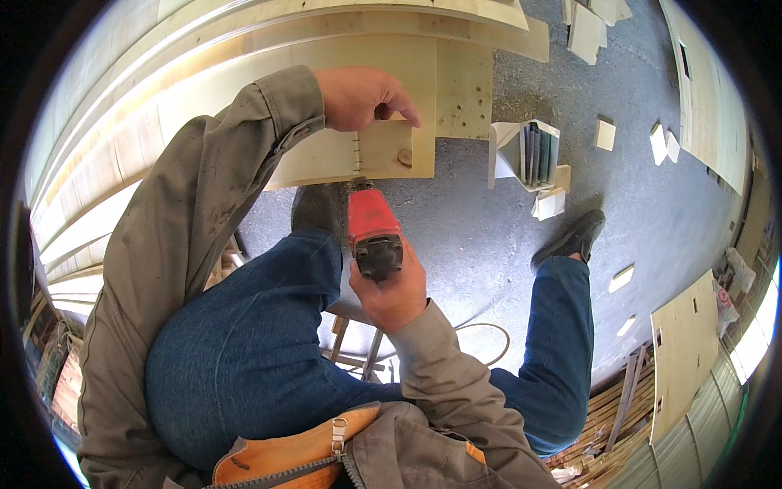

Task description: The person assembles a curved wooden structure by placing small rectangular wooden blocks onto a larger curved wooden piece. They use a red nail gun to secure the blocks in place, repeating the process for multiple blocks.

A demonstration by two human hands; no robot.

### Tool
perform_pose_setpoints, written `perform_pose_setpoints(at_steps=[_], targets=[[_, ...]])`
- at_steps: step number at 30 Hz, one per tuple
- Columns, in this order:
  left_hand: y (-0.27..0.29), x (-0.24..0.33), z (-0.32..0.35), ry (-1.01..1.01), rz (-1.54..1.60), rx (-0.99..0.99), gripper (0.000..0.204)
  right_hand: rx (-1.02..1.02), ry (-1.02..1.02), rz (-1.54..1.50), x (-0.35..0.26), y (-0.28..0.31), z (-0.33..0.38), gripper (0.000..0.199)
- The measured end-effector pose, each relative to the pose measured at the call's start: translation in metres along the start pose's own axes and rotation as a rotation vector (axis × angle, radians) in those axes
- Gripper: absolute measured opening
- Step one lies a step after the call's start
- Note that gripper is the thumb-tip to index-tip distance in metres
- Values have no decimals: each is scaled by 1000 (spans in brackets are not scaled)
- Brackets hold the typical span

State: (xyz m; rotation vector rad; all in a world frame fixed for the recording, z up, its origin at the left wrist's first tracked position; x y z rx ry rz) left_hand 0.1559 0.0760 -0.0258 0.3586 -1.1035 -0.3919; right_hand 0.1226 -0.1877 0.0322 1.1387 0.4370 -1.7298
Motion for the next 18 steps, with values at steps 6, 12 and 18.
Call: perform_pose_setpoints(at_steps=[6, 12, 18], targets=[[2, 3, 1, 0, -24, 0, 71, 25, -56, -64, 0, 8, 3, 45], [3, 3, 1, 1, -25, 12, 72, 20, 20, -7, -6, 9, 2, 43], [2, -3, 0, -14, -15, 0, 69, 29, 50, -20, -12, 9, -2, 41]])
Point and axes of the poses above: each hand's wrist, its own z-axis away from the middle knuckle, its own y-axis out of the back of the hand, x = y × z, the point moved 6 cm from there along -z, towards the middle knuckle, and after that the axes turned 8 degrees about x, right-handed, at the moved point
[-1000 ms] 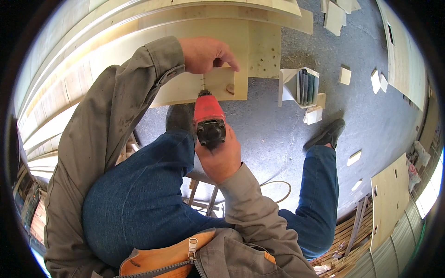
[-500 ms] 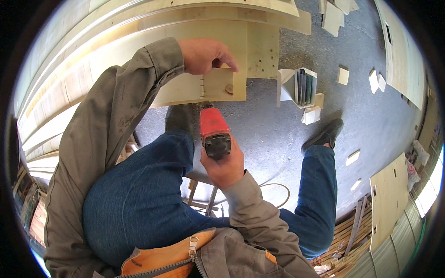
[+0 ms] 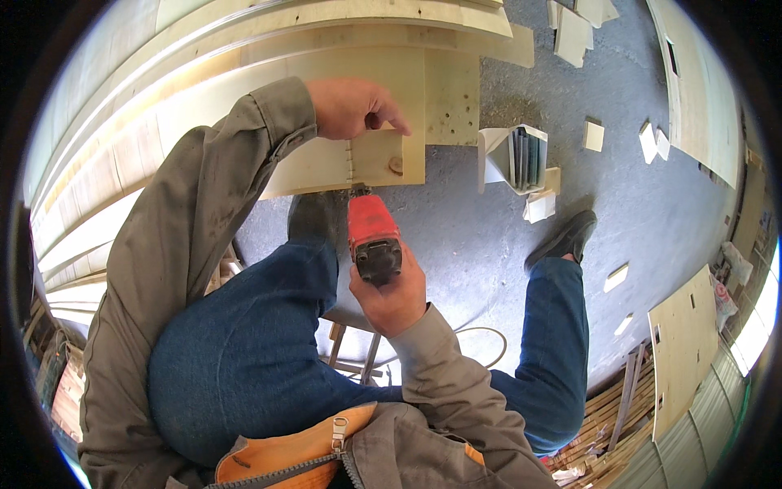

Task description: The person assembles a curved wooden structure by placing small rectangular wooden blocks onto a larger curved wooden piece. They use a red nail gun to secure the blocks in place, repeating the process for multiple blocks.

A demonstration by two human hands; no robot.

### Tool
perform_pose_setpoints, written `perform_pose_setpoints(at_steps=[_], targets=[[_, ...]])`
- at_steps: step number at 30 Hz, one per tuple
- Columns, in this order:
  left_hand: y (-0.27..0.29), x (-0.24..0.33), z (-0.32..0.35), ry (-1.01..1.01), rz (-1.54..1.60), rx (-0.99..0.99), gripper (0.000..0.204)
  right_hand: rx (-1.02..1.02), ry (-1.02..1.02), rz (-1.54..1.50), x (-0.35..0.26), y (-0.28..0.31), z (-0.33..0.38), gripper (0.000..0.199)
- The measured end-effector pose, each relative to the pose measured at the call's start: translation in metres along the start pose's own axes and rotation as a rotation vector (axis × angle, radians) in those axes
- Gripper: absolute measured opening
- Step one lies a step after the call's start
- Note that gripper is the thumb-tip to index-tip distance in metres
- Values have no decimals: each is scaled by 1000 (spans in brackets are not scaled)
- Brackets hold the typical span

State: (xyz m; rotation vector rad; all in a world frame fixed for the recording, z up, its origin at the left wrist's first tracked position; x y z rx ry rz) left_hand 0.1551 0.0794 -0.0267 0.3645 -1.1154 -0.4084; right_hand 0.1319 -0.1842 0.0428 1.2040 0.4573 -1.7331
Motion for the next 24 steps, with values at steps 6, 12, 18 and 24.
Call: perform_pose_setpoints(at_steps=[6, 12, 18, 24], targets=[[4, -1, -4, 5, -10, -87, 62, 24, 129, 48, -15, -6, -19, 42], [8, 3, -1, -2, 17, -87, 60, 42, 108, -38, -11, -17, -35, 42], [8, 5, -6, 42, 20, -136, 61, 47, 37, -133, -11, -24, -42, 43], [9, 7, -9, 71, -13, -162, 64, 39, 42, -59, -9, -21, -46, 43]])
Point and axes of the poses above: each hand's wrist, its own z-axis away from the middle knuckle, its own y-axis out of the back of the hand, x = y × z, the point moved 6 cm from there along -z, towards the middle knuckle, and after that the axes turned 8 degrees about x, right-handed, at the moved point
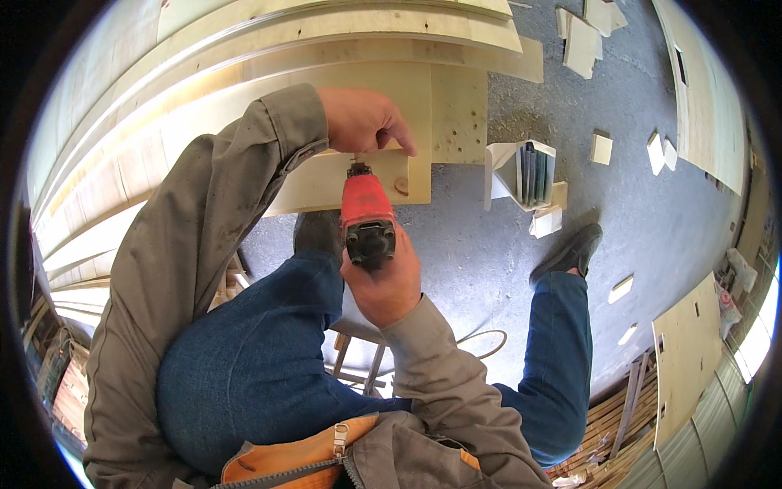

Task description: The person assembles a curved wooden structure by placing small rectangular wooden blocks onto a larger curved wooden piece. They use a red nail gun to secure the blocks in place, repeating the process for multiple blocks.

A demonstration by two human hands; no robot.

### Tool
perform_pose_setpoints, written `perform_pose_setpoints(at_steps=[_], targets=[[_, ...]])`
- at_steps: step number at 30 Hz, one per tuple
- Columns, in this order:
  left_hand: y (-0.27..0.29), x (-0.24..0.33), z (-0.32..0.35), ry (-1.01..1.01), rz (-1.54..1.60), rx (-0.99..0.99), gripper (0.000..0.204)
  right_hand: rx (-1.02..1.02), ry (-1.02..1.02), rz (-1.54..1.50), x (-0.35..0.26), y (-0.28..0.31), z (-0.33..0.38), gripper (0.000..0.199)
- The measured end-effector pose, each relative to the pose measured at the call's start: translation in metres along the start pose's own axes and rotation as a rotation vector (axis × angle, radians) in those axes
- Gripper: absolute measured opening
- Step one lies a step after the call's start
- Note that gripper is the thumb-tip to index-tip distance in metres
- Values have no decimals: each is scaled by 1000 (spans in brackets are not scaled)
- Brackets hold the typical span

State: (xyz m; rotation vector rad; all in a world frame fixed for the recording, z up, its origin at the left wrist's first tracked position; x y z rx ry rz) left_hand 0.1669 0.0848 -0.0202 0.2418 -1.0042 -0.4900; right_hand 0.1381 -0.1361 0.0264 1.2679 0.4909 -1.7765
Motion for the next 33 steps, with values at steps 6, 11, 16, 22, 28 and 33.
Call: perform_pose_setpoints(at_steps=[6, 11, 16, 22, 28, 33], targets=[[-1, -2, -1, -53, 7, 18, 64, -5, 15, 42, 0, 1, -2, 42], [-3, -5, -1, -42, 19, 23, 62, -32, 25, 76, -1, 3, 5, 43], [-2, -4, -3, -14, 39, 6, 62, -1, 53, 32, -1, 4, 3, 43], [0, -5, -5, -17, 47, -9, 63, -19, 34, 27, -1, 1, -6, 44], [1, -2, -6, -20, 38, -24, 61, -21, 84, 86, -7, 0, -11, 46], [0, -3, -7, -20, 45, -31, 56, -21, 60, 55, -8, -2, -10, 48]])
Point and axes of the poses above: each hand's wrist, its own z-axis away from the middle knuckle, its own y-axis out of the back of the hand, x = y × z, the point moved 6 cm from there along -z, towards the middle knuckle, and after that the axes turned 8 degrees about x, right-handed, at the moved point
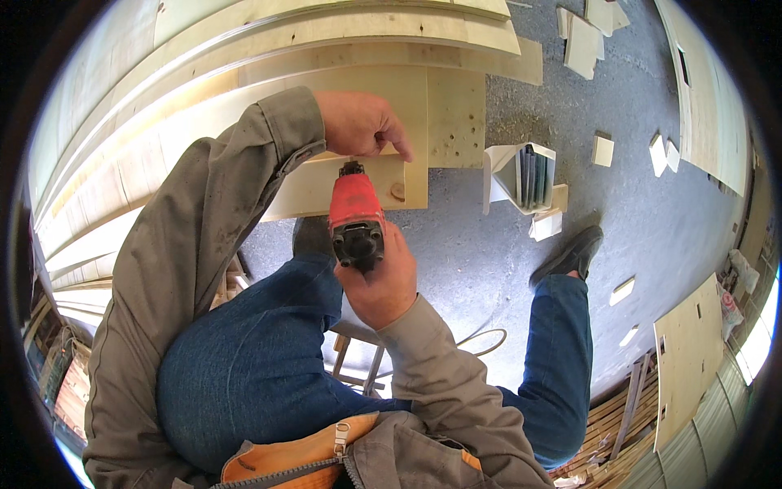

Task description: The person assembles a curved wooden structure by placing small rectangular wooden blocks onto a larger curved wooden piece. They use a red nail gun to secure the blocks in place, repeating the process for multiple blocks.

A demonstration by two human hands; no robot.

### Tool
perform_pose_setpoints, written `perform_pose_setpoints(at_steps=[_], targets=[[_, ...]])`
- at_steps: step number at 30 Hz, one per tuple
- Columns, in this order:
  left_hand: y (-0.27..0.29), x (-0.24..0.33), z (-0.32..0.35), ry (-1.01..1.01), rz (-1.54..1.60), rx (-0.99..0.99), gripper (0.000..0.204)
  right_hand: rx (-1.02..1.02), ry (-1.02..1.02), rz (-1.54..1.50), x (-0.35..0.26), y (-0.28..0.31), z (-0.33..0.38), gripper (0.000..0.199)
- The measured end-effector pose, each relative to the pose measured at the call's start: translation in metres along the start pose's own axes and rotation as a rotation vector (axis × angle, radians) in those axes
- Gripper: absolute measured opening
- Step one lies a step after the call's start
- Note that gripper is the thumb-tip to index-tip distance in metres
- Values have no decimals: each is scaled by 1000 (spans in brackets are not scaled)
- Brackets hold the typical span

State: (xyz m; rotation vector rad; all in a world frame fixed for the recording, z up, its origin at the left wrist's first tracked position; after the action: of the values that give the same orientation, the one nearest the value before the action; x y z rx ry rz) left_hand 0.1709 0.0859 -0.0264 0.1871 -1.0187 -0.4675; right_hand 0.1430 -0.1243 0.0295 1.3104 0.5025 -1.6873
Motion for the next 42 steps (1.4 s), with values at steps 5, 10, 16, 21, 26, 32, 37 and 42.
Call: perform_pose_setpoints(at_steps=[5, 10, 16, 21, 26, 32, 37, 42], targets=[[1, 1, 0, -8, -2, 18, 55, 17, 40, 79, -7, -1, -2, 50], [2, 1, 1, -11, -17, 32, 54, 18, 20, 68, -8, -5, -2, 49], [1, 0, 0, -38, -17, 54, 53, 18, -20, 58, -5, -8, -2, 49], [2, 2, 1, -65, -17, 66, 54, 4, -42, 88, -10, -8, -3, 47], [4, 5, 2, -32, -8, 60, 54, 15, -31, 97, -12, -7, -3, 45], [6, 7, 4, -34, 7, 41, 58, 15, -19, 93, -7, -7, -2, 48], [5, 6, 4, -28, 24, 43, 60, 21, -18, 93, -9, -7, -1, 48], [5, 6, 5, -26, 38, 48, 60, 31, -4, 86, -7, -8, -2, 48]])
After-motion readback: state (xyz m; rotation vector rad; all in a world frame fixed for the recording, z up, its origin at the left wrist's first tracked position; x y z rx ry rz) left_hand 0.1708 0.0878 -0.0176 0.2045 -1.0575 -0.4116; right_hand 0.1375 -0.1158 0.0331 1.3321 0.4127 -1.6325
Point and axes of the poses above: each hand's wrist, its own z-axis away from the middle knuckle, its own y-axis out of the back of the hand, x = y × z, the point moved 6 cm from there along -z, towards the middle knuckle, and after that the axes turned 8 degrees about x, right-handed, at the moved point
